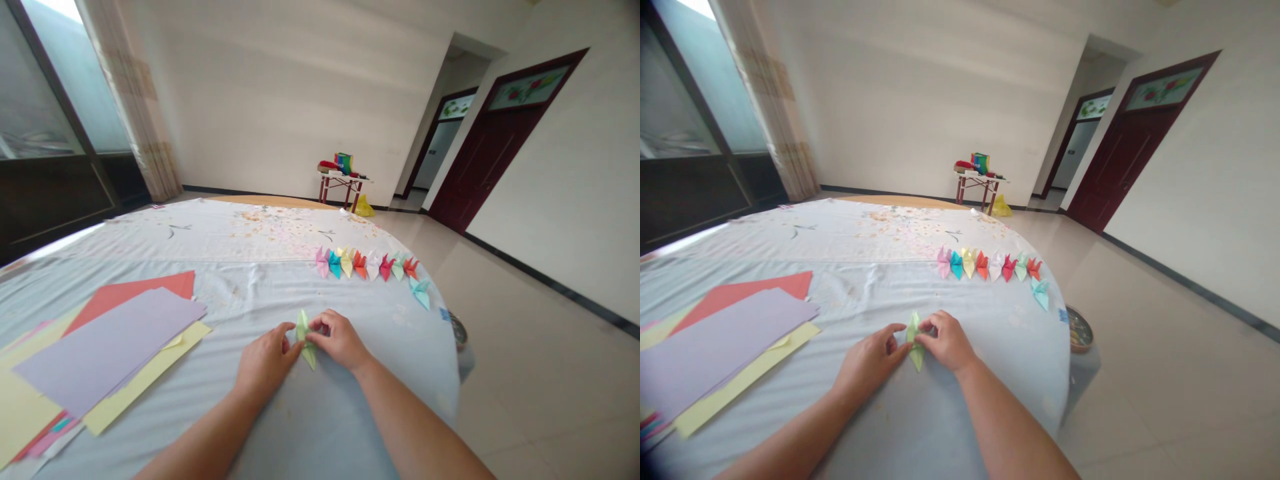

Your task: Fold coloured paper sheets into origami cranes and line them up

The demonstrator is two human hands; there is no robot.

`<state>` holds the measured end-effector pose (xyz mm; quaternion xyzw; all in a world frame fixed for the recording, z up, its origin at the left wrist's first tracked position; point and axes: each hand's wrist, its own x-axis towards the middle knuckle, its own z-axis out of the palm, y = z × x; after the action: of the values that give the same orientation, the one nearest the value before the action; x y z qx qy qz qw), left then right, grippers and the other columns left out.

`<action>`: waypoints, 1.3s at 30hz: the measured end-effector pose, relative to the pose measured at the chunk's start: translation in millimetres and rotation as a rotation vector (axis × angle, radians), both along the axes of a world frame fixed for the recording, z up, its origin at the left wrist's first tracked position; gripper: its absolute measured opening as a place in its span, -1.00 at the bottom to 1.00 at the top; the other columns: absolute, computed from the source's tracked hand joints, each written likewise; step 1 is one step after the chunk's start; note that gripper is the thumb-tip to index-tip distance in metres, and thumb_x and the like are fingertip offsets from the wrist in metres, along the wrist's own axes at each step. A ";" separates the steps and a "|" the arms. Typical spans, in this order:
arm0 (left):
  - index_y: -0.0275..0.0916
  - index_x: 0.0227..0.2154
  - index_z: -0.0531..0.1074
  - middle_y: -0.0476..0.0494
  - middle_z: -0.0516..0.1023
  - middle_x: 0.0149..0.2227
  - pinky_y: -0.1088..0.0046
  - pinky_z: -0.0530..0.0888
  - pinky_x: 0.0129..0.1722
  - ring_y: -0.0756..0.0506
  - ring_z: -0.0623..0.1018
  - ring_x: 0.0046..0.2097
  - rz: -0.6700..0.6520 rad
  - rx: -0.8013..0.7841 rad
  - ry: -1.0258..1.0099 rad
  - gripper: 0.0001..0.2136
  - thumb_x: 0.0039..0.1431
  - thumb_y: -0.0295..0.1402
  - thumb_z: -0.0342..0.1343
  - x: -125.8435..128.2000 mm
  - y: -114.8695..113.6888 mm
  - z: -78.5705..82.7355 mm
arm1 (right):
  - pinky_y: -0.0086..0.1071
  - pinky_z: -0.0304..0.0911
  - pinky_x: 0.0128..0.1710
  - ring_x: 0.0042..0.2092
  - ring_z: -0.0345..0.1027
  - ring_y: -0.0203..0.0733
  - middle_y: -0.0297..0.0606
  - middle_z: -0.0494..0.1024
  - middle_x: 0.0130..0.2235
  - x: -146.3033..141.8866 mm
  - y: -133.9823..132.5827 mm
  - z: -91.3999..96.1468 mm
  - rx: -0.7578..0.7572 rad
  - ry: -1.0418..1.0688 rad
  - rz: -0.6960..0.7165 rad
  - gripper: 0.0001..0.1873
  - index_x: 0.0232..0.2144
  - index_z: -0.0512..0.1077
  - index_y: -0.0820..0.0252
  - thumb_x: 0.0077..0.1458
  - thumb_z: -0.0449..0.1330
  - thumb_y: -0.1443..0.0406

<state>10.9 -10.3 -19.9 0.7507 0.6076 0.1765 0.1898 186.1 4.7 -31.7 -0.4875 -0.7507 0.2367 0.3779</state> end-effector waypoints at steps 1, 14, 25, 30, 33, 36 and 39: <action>-0.10 -0.09 0.31 0.06 0.48 -0.47 0.55 0.19 -0.48 0.00 0.46 -0.43 -0.001 0.008 -0.015 -0.66 0.05 -0.17 -0.03 -0.4 -0.7 -1.0 | -0.49 0.16 -0.38 -0.41 0.24 -0.35 -0.36 0.39 -0.42 0.9 0.3 -0.7 -0.012 0.024 0.015 -0.89 -0.42 0.43 0.21 -0.10 0.26 0.35; -0.10 -0.25 0.41 0.00 0.38 -0.23 0.52 0.34 -0.34 0.05 0.40 -0.43 -0.133 0.181 -0.171 -0.79 0.03 -0.36 -0.02 1.5 -6.2 -5.1 | -0.49 0.13 -0.35 -0.36 0.23 -0.34 -0.37 0.36 -0.45 11.3 -1.7 -3.2 0.058 0.022 0.152 -0.97 -0.48 0.43 0.21 -0.09 0.22 0.38; -0.08 -0.29 0.46 -0.02 0.42 -0.26 0.53 0.32 -0.29 -0.01 0.45 -0.27 -0.192 0.203 -0.105 -0.80 0.10 -0.34 -0.05 0.3 -11.4 -3.5 | -0.45 0.14 -0.29 -0.33 0.24 -0.31 -0.35 0.39 -0.41 15.2 -1.3 -4.5 0.108 -0.071 0.218 -0.84 -0.47 0.41 0.20 -0.15 0.16 0.51; -0.07 -0.28 0.47 -0.04 0.44 -0.23 0.52 0.33 -0.27 -0.03 0.46 -0.23 -0.235 0.195 -0.046 -0.78 0.13 -0.32 -0.08 -1.0 -11.3 -0.7 | -0.44 0.17 -0.25 -0.29 0.26 -0.29 -0.32 0.41 -0.38 18.3 0.3 -4.8 0.081 -0.087 0.245 -0.83 -0.43 0.44 0.20 -0.14 0.15 0.49; -0.07 -0.27 0.47 -0.05 0.45 -0.26 0.51 0.33 -0.24 -0.04 0.45 -0.22 -0.264 0.181 -0.025 -0.77 0.14 -0.32 -0.10 -1.6 -10.8 0.7 | -0.43 0.19 -0.21 -0.26 0.28 -0.29 -0.29 0.42 -0.34 20.4 0.5 -4.0 0.058 -0.093 0.262 -0.78 -0.41 0.47 0.20 -0.13 0.12 0.51; -0.07 -0.25 0.47 -0.06 0.45 -0.25 0.49 0.34 -0.23 -0.05 0.45 -0.20 -0.280 0.165 -0.005 -0.75 0.14 -0.35 -0.11 -2.5 -11.2 1.9 | -0.43 0.19 -0.18 -0.25 0.29 -0.29 -0.29 0.43 -0.32 20.6 -0.5 -1.1 0.031 -0.091 0.254 -0.71 -0.40 0.48 0.20 -0.14 0.07 0.56; -0.06 -0.23 0.46 -0.07 0.43 -0.23 0.47 0.34 -0.22 -0.06 0.44 -0.19 -0.303 0.153 0.029 -0.73 0.13 -0.39 -0.12 -3.3 -12.8 3.9 | -0.43 0.20 -0.17 -0.24 0.31 -0.29 -0.29 0.44 -0.33 19.6 -1.7 3.1 0.002 -0.085 0.247 -0.68 -0.41 0.50 0.19 -0.13 0.05 0.56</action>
<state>7.7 -23.1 -16.1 0.8484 0.4752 0.1806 0.1476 205.7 3.0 -28.6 -0.4007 -0.8206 0.2596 0.3142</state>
